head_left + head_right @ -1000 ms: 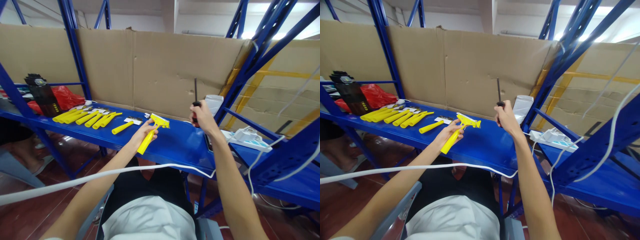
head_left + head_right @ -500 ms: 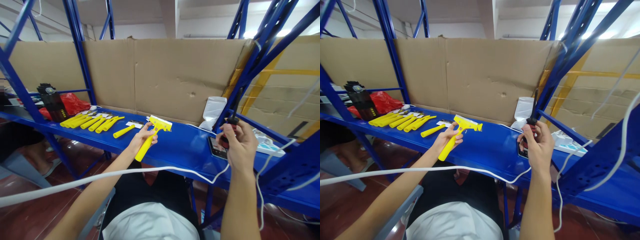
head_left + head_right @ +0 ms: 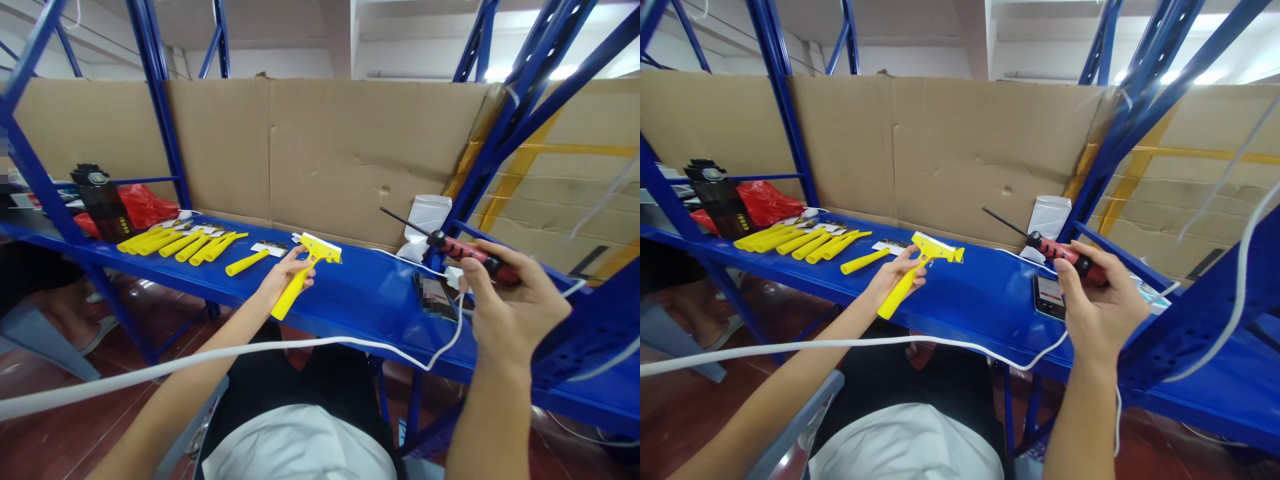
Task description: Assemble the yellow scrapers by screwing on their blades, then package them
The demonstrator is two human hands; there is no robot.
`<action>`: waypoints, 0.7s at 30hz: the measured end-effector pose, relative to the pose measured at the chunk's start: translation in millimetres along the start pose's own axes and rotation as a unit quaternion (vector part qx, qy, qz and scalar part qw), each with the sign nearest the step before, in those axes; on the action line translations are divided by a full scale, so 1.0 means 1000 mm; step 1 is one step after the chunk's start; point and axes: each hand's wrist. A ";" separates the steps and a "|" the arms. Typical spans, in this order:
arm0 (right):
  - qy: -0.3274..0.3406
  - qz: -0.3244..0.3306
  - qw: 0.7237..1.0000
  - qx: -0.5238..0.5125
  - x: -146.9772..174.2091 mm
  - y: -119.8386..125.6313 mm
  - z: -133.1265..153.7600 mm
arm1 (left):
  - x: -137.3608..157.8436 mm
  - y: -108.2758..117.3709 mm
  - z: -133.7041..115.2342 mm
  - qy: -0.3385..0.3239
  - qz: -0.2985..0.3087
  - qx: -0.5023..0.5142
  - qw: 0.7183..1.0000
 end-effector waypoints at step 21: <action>0.107 0.130 0.985 -0.045 0.004 0.001 0.034 | 0.002 -0.001 0.003 -0.024 0.001 -0.074 0.997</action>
Point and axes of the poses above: each hand's wrist, its own x-axis away from the middle knuckle, its own y-axis out of the back of the hand, z = x × y, and after that the axes turned 7 degrees about -z, right-handed
